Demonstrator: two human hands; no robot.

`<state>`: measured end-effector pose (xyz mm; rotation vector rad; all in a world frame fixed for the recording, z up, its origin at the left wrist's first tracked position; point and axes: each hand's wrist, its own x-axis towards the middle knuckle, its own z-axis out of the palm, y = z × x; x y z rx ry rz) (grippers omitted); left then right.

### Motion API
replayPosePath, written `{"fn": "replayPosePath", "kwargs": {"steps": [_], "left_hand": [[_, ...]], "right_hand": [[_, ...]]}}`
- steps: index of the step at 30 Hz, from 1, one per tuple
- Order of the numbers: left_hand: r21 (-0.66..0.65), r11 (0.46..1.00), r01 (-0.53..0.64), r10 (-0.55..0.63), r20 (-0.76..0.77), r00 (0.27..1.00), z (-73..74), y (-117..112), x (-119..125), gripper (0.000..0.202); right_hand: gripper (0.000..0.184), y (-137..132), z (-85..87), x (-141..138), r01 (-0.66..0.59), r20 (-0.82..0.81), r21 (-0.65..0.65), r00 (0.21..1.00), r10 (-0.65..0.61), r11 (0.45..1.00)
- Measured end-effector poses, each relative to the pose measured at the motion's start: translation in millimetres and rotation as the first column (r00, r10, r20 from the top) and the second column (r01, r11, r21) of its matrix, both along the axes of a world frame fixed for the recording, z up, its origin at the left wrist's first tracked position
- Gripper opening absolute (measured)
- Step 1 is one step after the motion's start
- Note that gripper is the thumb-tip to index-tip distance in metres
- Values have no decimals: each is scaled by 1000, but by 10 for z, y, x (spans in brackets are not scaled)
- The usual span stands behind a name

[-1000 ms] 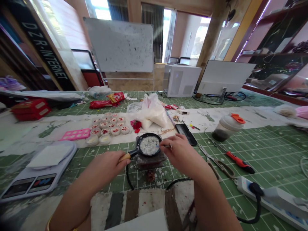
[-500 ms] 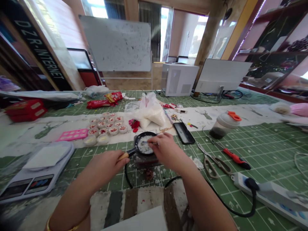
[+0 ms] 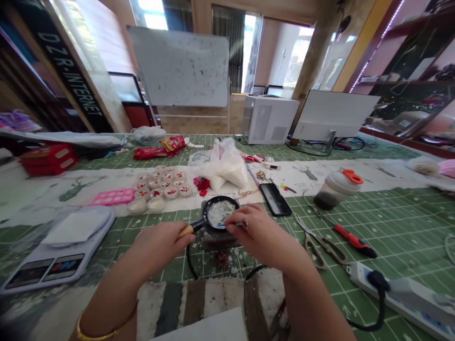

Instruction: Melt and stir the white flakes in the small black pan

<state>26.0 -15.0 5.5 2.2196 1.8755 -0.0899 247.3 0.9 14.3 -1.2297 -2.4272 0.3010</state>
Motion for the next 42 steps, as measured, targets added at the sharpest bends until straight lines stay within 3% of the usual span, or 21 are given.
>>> {"fn": "replayPosePath", "kwargs": {"steps": [2, 6, 10, 15, 19, 24, 28, 32, 38, 42], "left_hand": [[10, 1000, -5, 5, 4, 1000, -6, 0, 3, 32], [11, 1000, 16, -16, 4, 1000, -9, -13, 13, 32], [8, 1000, 6, -6, -4, 1000, -8, -22, 30, 28], [1, 1000, 0, 0, -3, 1000, 0, -21, 12, 33], [-10, 1000, -9, 9, -13, 1000, 16, -21, -8, 32], [-2, 1000, -16, 16, -11, 1000, 36, -50, 3, 34], [27, 999, -31, 31, -10, 999, 13, -96, 74, 28], [77, 993, -92, 93, -6, 996, -72, -118, 137, 27], [99, 992, -77, 77, 6, 997, -94, -123, 120, 26], [92, 994, -57, 57, -1, 998, -48, -128, 92, 28]], "right_hand": [[23, 1, -5, -12, -8, -1, 10, 1000, 8, 1000], [22, 1, 11, 8, 140, 26, 60, 990, -142, 988], [24, -18, 19, 23, -44, 23, -16, 999, 45, 999], [22, 22, -11, 45, 135, 33, 64, 990, -137, 989], [24, 3, 6, 50, -32, 29, -6, 999, 32, 999], [23, 15, 9, 43, 139, 43, 53, 989, -141, 989], [26, 21, -26, 76, -25, 38, -25, 999, 26, 999], [30, 100, -134, 123, 144, 27, 125, 989, -148, 982], [27, 131, -197, 72, -32, -14, 66, 999, 33, 997], [27, 139, -164, 67, 119, 23, 113, 992, -122, 986]]}}
